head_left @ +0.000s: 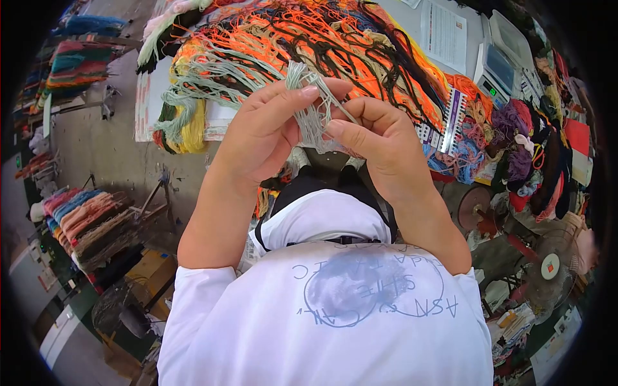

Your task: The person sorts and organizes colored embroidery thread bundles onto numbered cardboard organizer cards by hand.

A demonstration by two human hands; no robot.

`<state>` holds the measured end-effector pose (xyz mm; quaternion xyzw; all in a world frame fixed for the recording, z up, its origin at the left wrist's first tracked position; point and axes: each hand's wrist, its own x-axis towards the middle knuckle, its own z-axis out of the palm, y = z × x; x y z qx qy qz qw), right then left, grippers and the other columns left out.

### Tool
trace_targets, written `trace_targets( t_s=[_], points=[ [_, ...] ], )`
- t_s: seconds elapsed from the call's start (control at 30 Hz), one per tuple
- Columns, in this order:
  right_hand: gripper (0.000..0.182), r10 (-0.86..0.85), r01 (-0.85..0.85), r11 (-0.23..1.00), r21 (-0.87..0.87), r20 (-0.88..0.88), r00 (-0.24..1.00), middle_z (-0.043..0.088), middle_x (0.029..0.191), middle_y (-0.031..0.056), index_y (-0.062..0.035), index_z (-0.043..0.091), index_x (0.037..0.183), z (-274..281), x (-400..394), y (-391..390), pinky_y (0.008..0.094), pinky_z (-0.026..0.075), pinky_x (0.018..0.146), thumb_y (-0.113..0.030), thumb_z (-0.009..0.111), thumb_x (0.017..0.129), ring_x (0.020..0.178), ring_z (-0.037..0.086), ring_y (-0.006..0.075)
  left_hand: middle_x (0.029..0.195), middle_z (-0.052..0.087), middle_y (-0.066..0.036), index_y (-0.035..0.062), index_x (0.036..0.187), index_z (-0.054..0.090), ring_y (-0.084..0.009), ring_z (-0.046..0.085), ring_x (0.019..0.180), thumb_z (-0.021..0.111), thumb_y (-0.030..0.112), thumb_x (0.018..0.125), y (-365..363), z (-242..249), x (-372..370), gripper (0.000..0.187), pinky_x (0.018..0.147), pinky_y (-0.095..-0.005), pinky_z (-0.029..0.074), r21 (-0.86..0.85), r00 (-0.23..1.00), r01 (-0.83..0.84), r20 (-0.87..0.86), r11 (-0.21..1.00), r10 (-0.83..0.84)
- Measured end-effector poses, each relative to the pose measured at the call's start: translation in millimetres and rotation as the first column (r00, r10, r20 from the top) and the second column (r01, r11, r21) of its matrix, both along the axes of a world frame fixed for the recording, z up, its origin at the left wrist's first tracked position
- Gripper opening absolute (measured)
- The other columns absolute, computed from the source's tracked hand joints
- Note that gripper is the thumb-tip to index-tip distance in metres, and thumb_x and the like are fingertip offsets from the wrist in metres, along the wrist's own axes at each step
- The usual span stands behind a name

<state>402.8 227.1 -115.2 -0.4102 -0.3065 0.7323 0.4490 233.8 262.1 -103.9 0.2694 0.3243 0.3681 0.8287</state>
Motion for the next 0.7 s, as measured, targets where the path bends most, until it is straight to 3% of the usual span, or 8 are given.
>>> trace_targets(
  t_s=[0.27, 0.33, 0.43, 0.53, 0.7],
  points=[
    [0.012, -0.026, 0.027, 1.000, 0.007, -0.074, 0.997, 0.060, 0.079, 0.0002, 0.0012, 0.060, 0.091, 1, 0, 1, 0.0168, 0.040, 0.061, -0.007, 0.063, 0.082, 0.070, 0.052, 0.0027, 0.100, 0.063, -0.010, -0.0067, 0.119, 0.051, -0.0147, 0.062, 0.087, 0.048, 0.015, 0.091, 2, 0, -5, 0.036, 0.075, -0.0274, 0.049, 0.053, 0.999, -0.003, -0.050, 0.999, 0.005],
    [0.012, -0.042, 0.043, 0.999, 0.014, -0.078, 0.996, 0.060, 0.080, 0.0001, 0.0009, 0.059, 0.091, 2, 0, 1, 0.0166, 0.040, 0.061, -0.006, 0.062, 0.083, 0.071, 0.052, 0.0027, 0.102, 0.063, -0.009, -0.0049, 0.120, 0.050, -0.0134, 0.060, 0.090, 0.055, 0.011, 0.087, 4, -2, -11, 0.037, 0.079, -0.0269, 0.048, 0.150, 0.989, 0.122, -0.102, 0.981, -0.107],
    [0.011, -0.038, 0.039, 0.999, 0.014, -0.063, 0.997, 0.060, 0.080, 0.0000, 0.0008, 0.059, 0.091, 2, 0, 0, 0.0167, 0.041, 0.062, -0.005, 0.062, 0.082, 0.071, 0.053, 0.0030, 0.105, 0.062, -0.009, -0.0034, 0.120, 0.051, -0.0136, 0.060, 0.094, 0.063, 0.005, 0.080, -3, 2, -2, 0.042, 0.084, -0.0284, 0.046, 0.266, 0.977, 0.060, -0.212, 0.962, -0.003],
    [0.011, -0.053, 0.055, 0.998, 0.031, -0.066, 0.996, 0.060, 0.081, 0.0003, 0.0006, 0.059, 0.091, -1, 0, -1, 0.0169, 0.042, 0.064, -0.004, 0.061, 0.082, 0.072, 0.053, 0.0036, 0.110, 0.061, -0.010, -0.0029, 0.119, 0.052, -0.0154, 0.059, 0.096, 0.067, 0.001, 0.075, -2, 2, -3, 0.047, 0.088, -0.0305, 0.045, 0.224, 0.977, 0.054, -0.215, 0.973, -0.005],
    [0.008, -0.101, 0.103, 0.994, 0.031, -0.052, 0.994, 0.060, 0.082, 0.0011, -0.0002, 0.059, 0.089, -3, -1, -3, 0.0186, 0.044, 0.066, -0.004, 0.060, 0.082, 0.074, 0.055, 0.0048, 0.111, 0.059, -0.013, -0.0049, 0.116, 0.053, -0.0154, 0.059, 0.095, 0.061, 0.007, 0.081, -1, -4, -5, 0.038, 0.086, -0.0304, 0.045, 0.326, 0.972, 0.086, -0.233, 0.941, -0.008]
  ],
)
